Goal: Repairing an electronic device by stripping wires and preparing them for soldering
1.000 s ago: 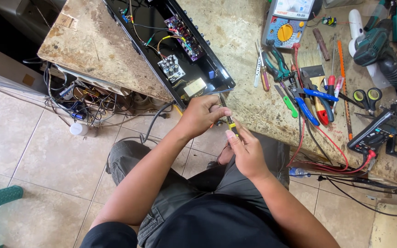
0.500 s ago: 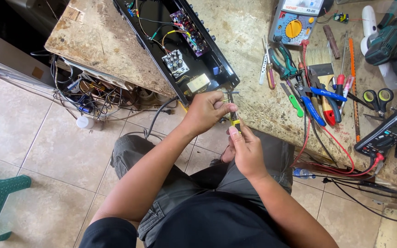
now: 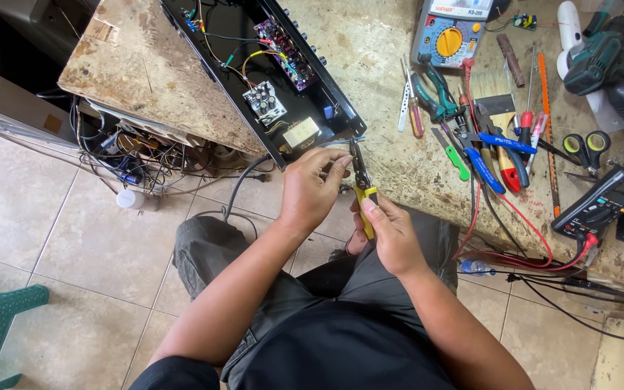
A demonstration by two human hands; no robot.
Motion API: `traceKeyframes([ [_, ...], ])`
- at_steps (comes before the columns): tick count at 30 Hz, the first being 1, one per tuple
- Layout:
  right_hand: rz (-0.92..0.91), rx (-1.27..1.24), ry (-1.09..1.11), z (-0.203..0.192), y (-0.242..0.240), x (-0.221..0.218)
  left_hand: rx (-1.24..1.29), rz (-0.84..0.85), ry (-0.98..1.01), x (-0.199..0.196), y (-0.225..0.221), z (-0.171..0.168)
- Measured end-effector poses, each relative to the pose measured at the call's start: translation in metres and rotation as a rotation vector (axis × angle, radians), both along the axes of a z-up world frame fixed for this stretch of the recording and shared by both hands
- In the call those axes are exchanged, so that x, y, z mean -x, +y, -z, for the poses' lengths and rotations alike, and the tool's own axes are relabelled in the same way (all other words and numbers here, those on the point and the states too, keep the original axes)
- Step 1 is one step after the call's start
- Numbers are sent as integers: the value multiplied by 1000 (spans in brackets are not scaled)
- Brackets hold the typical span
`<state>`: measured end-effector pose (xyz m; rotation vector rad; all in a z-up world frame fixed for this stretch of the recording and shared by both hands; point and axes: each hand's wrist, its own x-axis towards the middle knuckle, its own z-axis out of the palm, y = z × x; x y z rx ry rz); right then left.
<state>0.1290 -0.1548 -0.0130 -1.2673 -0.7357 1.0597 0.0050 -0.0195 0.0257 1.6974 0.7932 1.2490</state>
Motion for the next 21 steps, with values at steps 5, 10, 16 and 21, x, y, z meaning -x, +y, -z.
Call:
traceKeyframes([
  [5, -53, 5, -89, -16, 4, 4, 37, -30, -56, -4, -4, 7],
  [10, -31, 31, -133, -9, 3, 3, 27, -40, -86, -8, -6, 12],
  [16, -18, 56, -97, -10, 3, 6, 52, -57, -117, -9, -7, 12],
  [21, 23, 70, 35, -16, 3, 18, 68, -72, -128, -6, -6, 8],
])
